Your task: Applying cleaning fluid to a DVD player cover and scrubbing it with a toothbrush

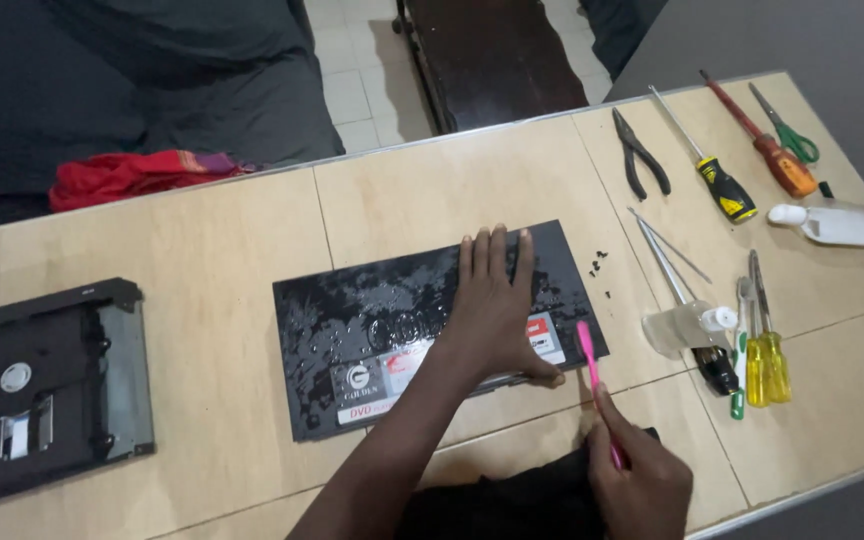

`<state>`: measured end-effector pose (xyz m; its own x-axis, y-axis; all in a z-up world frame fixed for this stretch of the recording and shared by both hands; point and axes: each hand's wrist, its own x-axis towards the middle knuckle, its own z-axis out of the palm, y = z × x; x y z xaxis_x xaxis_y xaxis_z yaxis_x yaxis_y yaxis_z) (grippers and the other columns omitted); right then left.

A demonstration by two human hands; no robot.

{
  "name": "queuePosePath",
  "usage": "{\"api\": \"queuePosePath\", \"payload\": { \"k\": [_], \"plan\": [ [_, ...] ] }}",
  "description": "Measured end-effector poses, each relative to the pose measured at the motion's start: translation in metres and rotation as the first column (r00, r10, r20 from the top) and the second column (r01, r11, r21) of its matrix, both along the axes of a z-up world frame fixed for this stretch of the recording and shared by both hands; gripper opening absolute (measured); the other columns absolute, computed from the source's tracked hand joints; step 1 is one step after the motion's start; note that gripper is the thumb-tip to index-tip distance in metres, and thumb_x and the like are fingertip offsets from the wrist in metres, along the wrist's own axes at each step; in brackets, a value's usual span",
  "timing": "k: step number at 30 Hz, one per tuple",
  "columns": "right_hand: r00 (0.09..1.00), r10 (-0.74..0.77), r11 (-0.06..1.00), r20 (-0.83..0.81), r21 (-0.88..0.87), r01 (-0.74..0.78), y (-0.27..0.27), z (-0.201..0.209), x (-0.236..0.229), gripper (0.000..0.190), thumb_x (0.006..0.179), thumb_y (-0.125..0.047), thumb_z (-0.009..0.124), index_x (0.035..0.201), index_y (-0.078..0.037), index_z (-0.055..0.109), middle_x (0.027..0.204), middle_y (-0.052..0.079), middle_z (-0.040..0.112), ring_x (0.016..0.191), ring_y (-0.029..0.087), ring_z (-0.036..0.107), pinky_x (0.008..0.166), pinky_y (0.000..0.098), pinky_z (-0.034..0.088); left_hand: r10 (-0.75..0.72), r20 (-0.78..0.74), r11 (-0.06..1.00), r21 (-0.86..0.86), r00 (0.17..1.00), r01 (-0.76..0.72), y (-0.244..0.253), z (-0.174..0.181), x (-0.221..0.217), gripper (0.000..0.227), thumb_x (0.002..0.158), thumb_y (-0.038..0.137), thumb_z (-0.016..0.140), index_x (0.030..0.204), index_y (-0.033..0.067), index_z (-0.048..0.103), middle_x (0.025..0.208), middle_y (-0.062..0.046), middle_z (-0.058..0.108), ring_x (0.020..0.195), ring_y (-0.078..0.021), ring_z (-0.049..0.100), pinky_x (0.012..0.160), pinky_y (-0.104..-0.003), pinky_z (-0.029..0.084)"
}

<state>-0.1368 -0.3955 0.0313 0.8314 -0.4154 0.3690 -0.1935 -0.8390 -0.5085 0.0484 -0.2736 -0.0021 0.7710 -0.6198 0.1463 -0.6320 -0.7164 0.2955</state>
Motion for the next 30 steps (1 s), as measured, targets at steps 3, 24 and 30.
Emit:
{"api": "queuePosePath", "payload": {
  "k": [3,24,30],
  "plan": [
    [0.903,-0.101,0.923,-0.418,0.298,0.241,-0.003,0.018,0.042,0.036,0.091,-0.026,0.070,0.126,-0.026,0.077,0.068,0.010,0.080,0.055,0.010,0.051,0.058,0.0303,0.040,-0.014,-0.190,1.000,0.014,0.982,0.017,-0.003,0.004,-0.003,0.182,0.047,0.089,0.096,0.159,-0.0052,-0.012,0.164,-0.038,-0.012,0.152,-0.0528,-0.016,0.119,-0.060,-0.018],
    [0.930,-0.063,0.994,-0.362,-0.106,0.026,-0.024,0.006,0.111,0.031,0.094,-0.036,0.066,0.122,-0.044,0.076,0.079,0.016,0.075,0.086,0.043,0.072,0.075,0.0554,0.056,0.013,-0.210,0.960,-0.272,0.978,-0.071,-0.009,0.000,-0.003,0.163,0.033,0.067,0.094,0.152,-0.0179,0.020,0.150,-0.049,0.023,0.146,-0.0666,0.016,0.123,-0.069,-0.002],
    [0.968,-0.061,0.984,-0.243,-0.175,0.018,-0.026,-0.013,0.041,0.047,0.091,-0.013,0.072,0.133,-0.033,0.075,0.057,0.012,0.058,0.047,0.021,0.047,0.056,0.0363,0.040,0.139,0.079,0.990,-0.044,0.987,-0.136,-0.014,-0.034,-0.003,0.204,0.021,0.108,0.094,0.157,-0.0130,0.003,0.164,-0.038,0.001,0.154,-0.0534,-0.004,0.125,-0.062,-0.007]
  ]
}}
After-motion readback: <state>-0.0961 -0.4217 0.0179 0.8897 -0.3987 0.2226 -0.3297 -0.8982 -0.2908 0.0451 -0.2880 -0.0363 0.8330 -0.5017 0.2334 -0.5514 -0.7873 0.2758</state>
